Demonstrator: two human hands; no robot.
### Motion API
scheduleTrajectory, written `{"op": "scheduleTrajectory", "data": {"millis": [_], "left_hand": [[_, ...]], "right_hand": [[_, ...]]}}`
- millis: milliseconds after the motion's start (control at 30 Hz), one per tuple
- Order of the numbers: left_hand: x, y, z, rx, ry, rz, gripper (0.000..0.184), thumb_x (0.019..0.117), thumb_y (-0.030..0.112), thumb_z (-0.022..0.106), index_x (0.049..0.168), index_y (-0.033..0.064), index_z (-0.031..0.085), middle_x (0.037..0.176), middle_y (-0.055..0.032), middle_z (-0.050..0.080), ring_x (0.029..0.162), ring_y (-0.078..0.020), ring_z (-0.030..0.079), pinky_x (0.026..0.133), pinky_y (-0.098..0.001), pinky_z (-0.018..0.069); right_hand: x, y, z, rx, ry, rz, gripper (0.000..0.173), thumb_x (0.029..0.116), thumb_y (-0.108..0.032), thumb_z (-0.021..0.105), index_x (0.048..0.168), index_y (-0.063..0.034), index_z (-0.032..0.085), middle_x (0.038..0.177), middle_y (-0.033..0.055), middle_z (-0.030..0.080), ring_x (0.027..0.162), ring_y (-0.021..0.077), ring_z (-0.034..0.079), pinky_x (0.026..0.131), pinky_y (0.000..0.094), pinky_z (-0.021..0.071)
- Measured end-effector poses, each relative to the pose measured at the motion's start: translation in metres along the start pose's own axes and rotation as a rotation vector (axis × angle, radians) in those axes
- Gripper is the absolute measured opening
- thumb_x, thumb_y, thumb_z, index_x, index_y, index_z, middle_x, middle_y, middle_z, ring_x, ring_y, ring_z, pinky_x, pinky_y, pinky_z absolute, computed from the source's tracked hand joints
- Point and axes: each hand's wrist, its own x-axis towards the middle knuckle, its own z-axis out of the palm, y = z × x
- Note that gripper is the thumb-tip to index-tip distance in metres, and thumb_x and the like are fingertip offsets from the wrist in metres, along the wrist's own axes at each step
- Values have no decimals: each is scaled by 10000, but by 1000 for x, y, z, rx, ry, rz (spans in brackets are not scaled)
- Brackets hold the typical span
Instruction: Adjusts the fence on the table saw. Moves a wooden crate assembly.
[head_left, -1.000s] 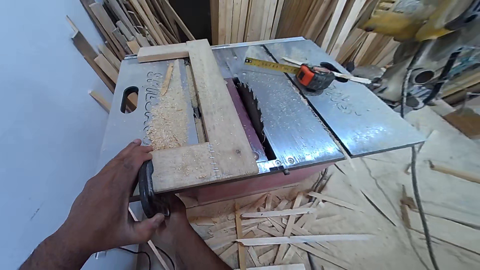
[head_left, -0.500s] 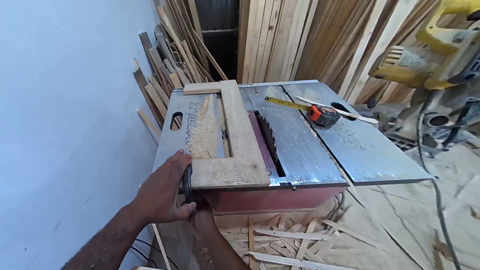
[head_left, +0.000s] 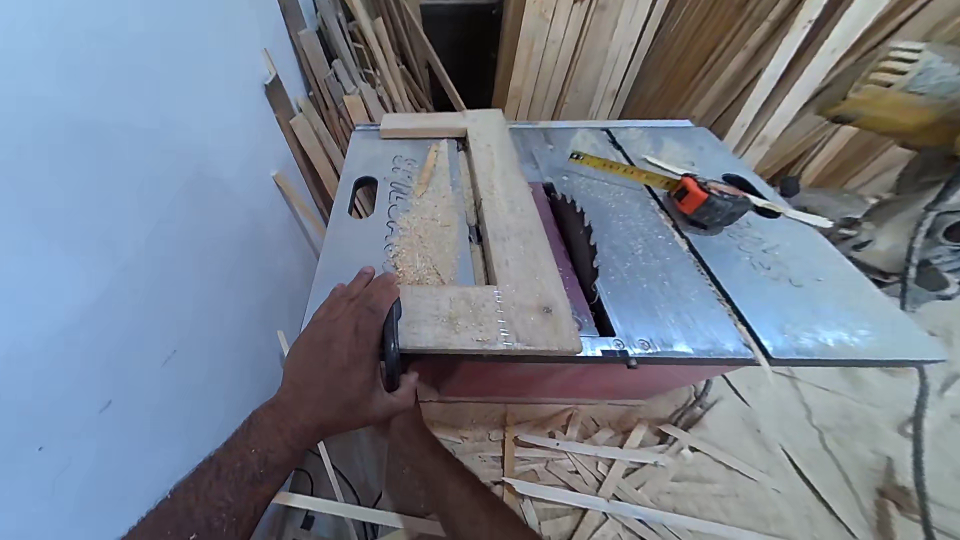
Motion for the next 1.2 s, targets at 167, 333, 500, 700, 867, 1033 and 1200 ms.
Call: {"op": "scheduleTrajectory", "data": {"millis": [167,333,500,700,867,1033,1200], "left_hand": [[4,0,-2,-15,-37,-8,917,726,569,705,1442,26,517,1510,-123,546,1470,-315,435,1192,-554,373],[6,0,-4,-26,-51,-6,928,720,548,708,1457,21,509,1522,-128,534,1480,-304,423,1198,-547,363],[6,-2,-3,-7,-64,-11,964,733,597,717,1493,56,474,1555,-91,502,1505,-285,382,1213,-593,318],[-32,6,-30,-142,114,-101,1090,863,893,379,1597,88,330,1628,-129,398,1543,-332,299,1233,-640,258],[-94,21,10,-548,400,-861,412,1057,322,466,1167,-30,650,1026,-124,704,926,-176,686,832,-390,585],[-45,5,82,-1452,-84,-1389,414,1142,257,305,1254,-39,572,982,-134,688,804,-193,676,713,-352,573],[-31,-14,110,-1709,-207,-1201,326,1111,235,396,898,85,592,658,1,583,518,-76,537,485,-219,475]], "right_hand": [[16,11,-20,-460,-240,-33,222,984,-103,643,1150,42,669,978,140,697,879,146,662,854,286,547],[26,-9,-26,-363,-459,252,176,1055,-93,518,1019,33,635,710,30,611,605,77,588,625,238,524],[22,0,-27,-351,-382,210,248,1047,-143,548,1234,19,551,791,71,670,603,117,645,580,274,561],[-35,-49,-85,-696,-616,124,460,1025,-309,612,1355,9,570,1019,180,707,880,297,701,838,508,575],[-66,-157,-119,-1024,-200,-772,404,1021,-445,605,1098,-69,728,887,71,730,797,203,721,692,433,617],[-7,-176,-108,-1453,-460,-983,738,921,-664,614,1503,-222,512,1531,160,501,1345,324,562,1051,505,510],[28,-178,-82,-1606,-713,-1124,638,909,-668,631,1367,-225,591,1320,101,600,1222,283,617,911,443,581]]}}
